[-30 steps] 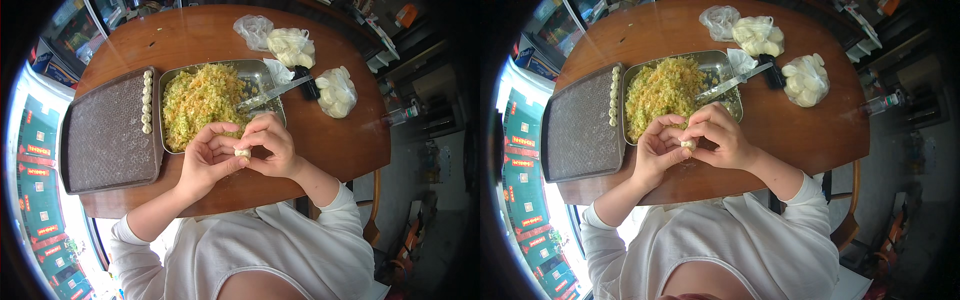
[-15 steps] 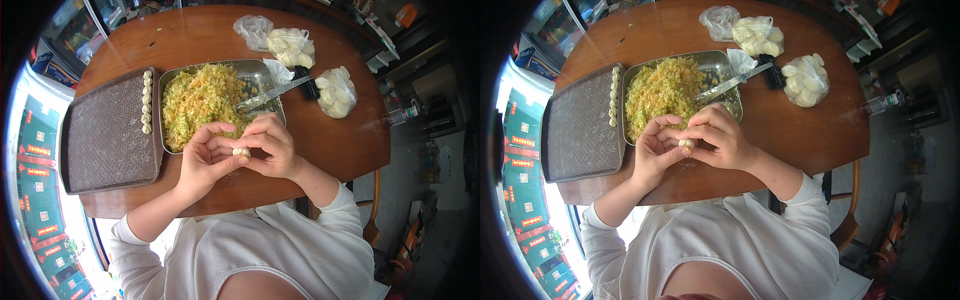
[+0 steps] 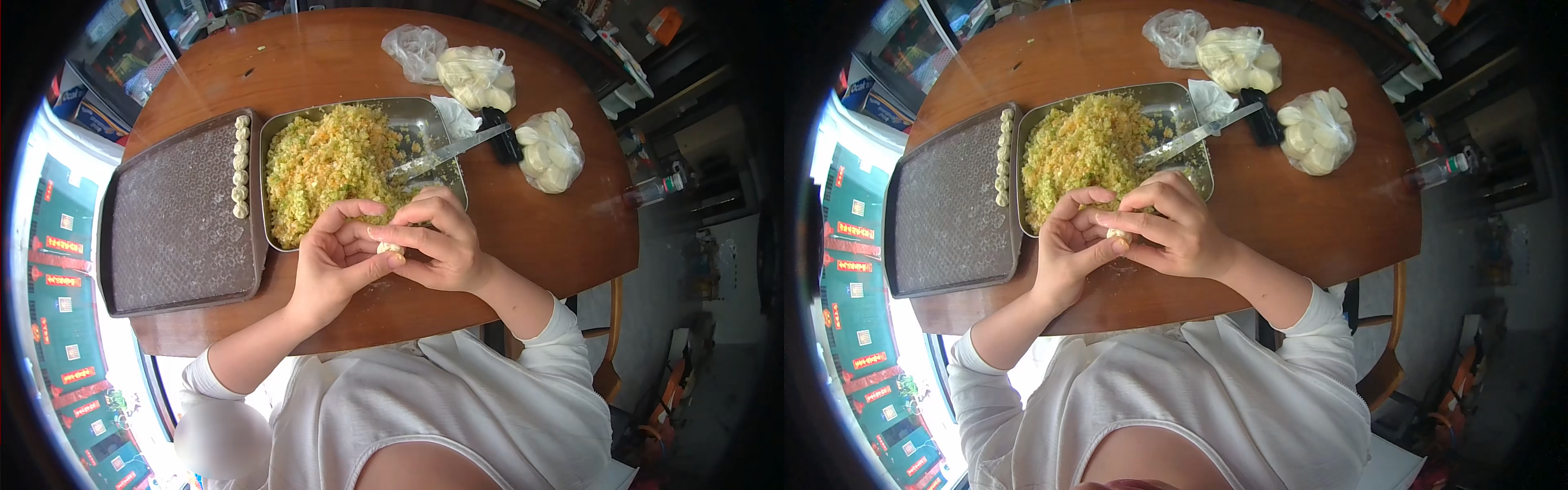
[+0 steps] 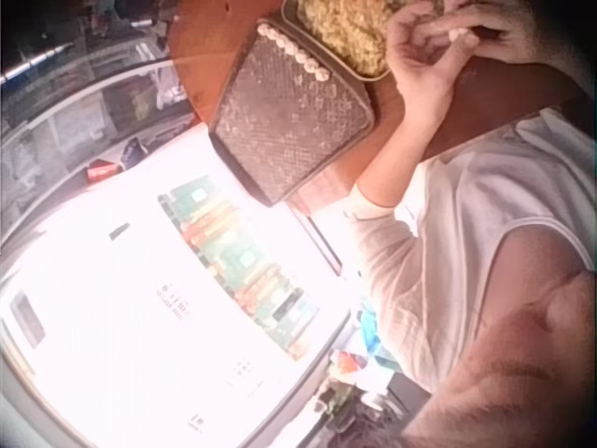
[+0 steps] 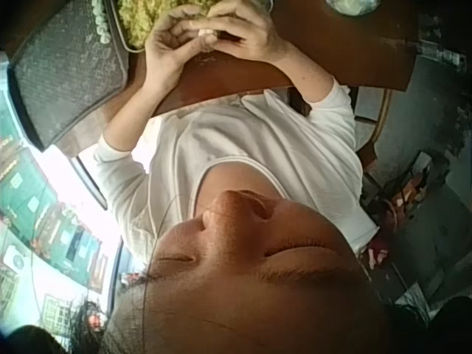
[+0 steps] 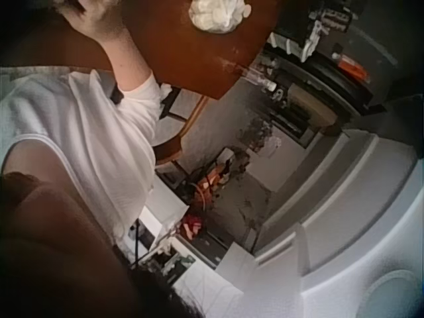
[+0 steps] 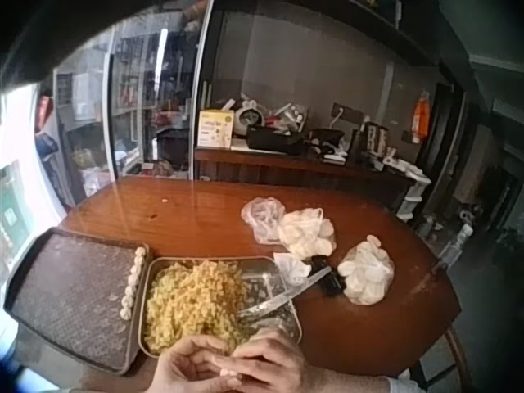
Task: Filling and folding dumplings by hand using a vegetable mixture and wrappers.
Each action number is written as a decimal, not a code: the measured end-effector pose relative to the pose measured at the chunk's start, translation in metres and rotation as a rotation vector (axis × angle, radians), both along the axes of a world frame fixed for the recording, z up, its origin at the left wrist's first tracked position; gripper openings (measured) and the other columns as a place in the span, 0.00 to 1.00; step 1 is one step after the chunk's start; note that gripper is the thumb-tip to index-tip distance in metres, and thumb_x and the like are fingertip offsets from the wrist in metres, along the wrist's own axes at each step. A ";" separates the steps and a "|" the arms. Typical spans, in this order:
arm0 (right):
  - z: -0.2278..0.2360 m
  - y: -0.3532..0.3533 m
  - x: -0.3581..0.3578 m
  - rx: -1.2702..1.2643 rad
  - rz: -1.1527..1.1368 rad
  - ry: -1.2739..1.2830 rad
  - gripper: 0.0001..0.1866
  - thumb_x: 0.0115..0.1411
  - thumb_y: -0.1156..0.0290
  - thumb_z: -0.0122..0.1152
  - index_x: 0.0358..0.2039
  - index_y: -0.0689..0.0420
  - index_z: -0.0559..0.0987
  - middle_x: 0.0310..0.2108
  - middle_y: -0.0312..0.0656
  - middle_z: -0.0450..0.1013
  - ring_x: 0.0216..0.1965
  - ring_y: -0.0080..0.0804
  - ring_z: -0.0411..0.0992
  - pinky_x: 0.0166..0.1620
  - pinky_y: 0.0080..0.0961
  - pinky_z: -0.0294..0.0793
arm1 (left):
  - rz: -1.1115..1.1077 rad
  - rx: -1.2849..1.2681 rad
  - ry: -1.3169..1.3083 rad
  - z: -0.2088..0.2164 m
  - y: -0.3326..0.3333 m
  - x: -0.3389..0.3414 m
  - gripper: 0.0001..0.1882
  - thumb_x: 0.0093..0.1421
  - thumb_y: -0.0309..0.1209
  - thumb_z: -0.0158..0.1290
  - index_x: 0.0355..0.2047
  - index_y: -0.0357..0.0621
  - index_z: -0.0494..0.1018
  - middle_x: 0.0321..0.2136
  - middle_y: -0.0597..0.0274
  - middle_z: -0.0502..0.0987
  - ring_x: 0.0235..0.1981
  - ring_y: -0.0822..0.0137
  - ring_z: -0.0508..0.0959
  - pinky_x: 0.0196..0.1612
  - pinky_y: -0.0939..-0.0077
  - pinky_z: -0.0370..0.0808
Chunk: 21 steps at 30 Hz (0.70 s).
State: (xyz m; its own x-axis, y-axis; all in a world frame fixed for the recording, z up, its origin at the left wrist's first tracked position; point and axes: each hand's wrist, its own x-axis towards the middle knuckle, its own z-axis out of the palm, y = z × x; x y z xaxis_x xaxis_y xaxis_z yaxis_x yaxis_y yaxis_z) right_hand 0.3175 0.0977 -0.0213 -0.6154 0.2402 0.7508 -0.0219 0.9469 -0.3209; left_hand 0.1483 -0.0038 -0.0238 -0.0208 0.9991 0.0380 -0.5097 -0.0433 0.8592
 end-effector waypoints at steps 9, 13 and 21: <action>0.002 0.002 0.003 -0.034 0.023 -0.032 0.19 0.47 0.69 0.74 0.41 0.51 0.80 0.39 0.36 0.71 0.41 0.37 0.69 0.46 0.35 0.69 | -0.009 -0.012 -0.066 -0.003 0.001 -0.001 0.26 0.57 0.17 0.61 0.54 0.38 0.64 0.40 0.56 0.80 0.42 0.70 0.81 0.48 0.76 0.79; -0.001 0.003 0.003 -0.062 0.039 0.010 0.20 0.46 0.70 0.74 0.41 0.52 0.78 0.40 0.37 0.71 0.41 0.39 0.70 0.46 0.35 0.68 | -0.022 0.002 -0.034 -0.002 0.001 -0.001 0.26 0.58 0.17 0.61 0.54 0.38 0.64 0.40 0.56 0.80 0.43 0.69 0.81 0.49 0.75 0.79; 0.009 -0.001 0.002 -0.093 0.032 -0.057 0.21 0.46 0.71 0.73 0.42 0.52 0.77 0.40 0.38 0.71 0.42 0.38 0.70 0.46 0.35 0.68 | 0.006 0.023 -0.034 -0.003 0.000 -0.002 0.26 0.58 0.17 0.61 0.54 0.37 0.64 0.41 0.55 0.80 0.44 0.68 0.81 0.49 0.75 0.79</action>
State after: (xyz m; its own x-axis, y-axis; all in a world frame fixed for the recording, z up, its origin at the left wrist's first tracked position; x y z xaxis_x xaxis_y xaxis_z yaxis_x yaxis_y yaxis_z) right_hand 0.3191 0.0968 -0.0120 -0.6646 0.2872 0.6899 -0.0307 0.9119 -0.4092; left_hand 0.1460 -0.0040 -0.0265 -0.0290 0.9978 0.0600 -0.5381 -0.0661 0.8402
